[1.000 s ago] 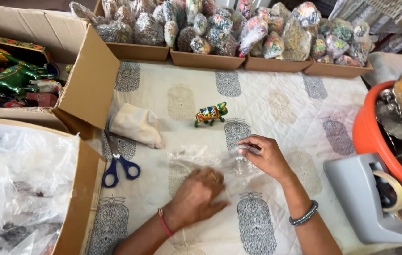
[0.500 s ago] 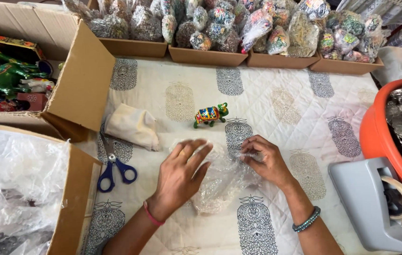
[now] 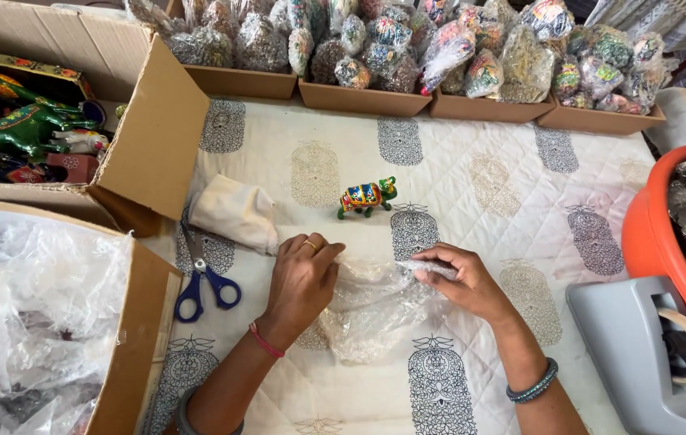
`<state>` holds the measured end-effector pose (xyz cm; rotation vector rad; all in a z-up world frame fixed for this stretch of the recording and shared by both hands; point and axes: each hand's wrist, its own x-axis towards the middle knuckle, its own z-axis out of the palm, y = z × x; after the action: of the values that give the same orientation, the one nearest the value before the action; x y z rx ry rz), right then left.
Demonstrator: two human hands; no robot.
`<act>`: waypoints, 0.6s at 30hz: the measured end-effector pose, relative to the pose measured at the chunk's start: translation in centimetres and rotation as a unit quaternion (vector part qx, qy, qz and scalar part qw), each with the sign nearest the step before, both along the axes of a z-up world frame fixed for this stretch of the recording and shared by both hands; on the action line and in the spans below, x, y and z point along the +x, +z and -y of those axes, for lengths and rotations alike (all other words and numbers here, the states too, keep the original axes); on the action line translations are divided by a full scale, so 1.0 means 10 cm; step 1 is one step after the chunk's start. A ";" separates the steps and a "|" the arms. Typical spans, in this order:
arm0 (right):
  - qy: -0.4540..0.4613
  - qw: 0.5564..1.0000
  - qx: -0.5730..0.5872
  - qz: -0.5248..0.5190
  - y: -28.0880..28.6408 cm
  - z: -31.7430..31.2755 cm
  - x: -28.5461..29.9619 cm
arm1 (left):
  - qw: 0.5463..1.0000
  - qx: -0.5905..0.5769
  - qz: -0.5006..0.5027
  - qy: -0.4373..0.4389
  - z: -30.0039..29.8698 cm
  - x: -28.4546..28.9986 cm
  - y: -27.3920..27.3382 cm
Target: The person is cleaning and wrapping small decorative animal figurines in bubble wrap for packaging.
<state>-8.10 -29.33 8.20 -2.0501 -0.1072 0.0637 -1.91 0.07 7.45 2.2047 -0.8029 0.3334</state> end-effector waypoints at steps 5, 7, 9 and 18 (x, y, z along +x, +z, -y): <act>-0.007 0.999 0.040 -0.020 -0.07 0.08 -0.02 | 0.999 -0.016 0.038 -0.018 -0.03 -0.06 0.22; -0.009 0.998 0.051 -0.019 -0.06 0.07 -0.02 | 0.998 -0.016 0.052 -0.020 -0.05 -0.07 0.21; -0.004 0.998 0.057 0.017 -0.03 0.06 -0.03 | 0.999 -0.015 0.048 -0.018 -0.06 -0.08 0.21; -0.080 0.992 0.089 0.029 -0.17 0.36 0.02 | 0.995 -0.069 -0.067 0.007 -0.15 -0.01 0.03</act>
<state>-7.86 -32.95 6.45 -1.8757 0.0156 -0.1025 -1.97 1.60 7.71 2.0800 -0.6704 0.2380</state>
